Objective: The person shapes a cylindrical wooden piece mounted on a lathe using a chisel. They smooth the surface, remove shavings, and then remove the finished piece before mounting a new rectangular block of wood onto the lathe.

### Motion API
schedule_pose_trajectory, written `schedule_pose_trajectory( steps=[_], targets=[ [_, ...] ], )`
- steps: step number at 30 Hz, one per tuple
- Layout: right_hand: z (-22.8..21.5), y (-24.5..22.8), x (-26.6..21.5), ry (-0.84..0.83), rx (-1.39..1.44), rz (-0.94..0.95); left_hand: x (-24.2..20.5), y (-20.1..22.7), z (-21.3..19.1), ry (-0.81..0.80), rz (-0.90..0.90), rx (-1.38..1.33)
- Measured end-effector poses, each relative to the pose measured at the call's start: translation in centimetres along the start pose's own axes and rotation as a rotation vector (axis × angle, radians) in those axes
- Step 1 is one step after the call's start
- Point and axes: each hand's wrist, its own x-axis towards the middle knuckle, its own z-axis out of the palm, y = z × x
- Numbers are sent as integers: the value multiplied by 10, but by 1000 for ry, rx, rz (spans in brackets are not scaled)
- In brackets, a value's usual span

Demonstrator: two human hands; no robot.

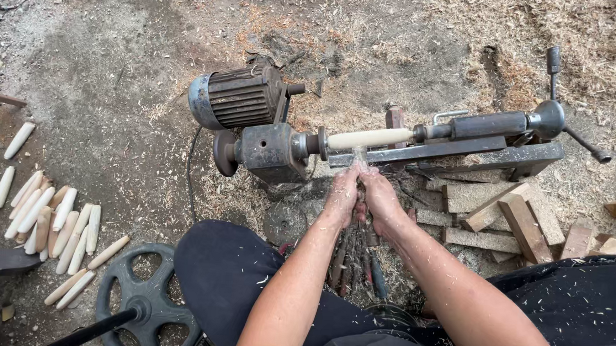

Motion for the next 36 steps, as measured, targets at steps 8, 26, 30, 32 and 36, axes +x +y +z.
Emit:
schedule_pose_trajectory(
  steps=[8, 26, 30, 32, 36],
  targets=[
    [-43, -9, 4, 13, 59, 48, 5, 0, 40, -104, 39, -143],
    [-105, -70, -11, -152, -147, 165, 23, -19, 103, -101, 103, -252],
    [-109, -64, -5, -146, -187, 92, 13, -13, 102, -142, 25, -250],
    [-110, -57, 1, -158, -87, 152, 12, -11, 99, -118, 60, -201],
    [-107, -43, 12, -51, -194, 39, 21, -21, 90, -130, 115, -67]
  ],
)
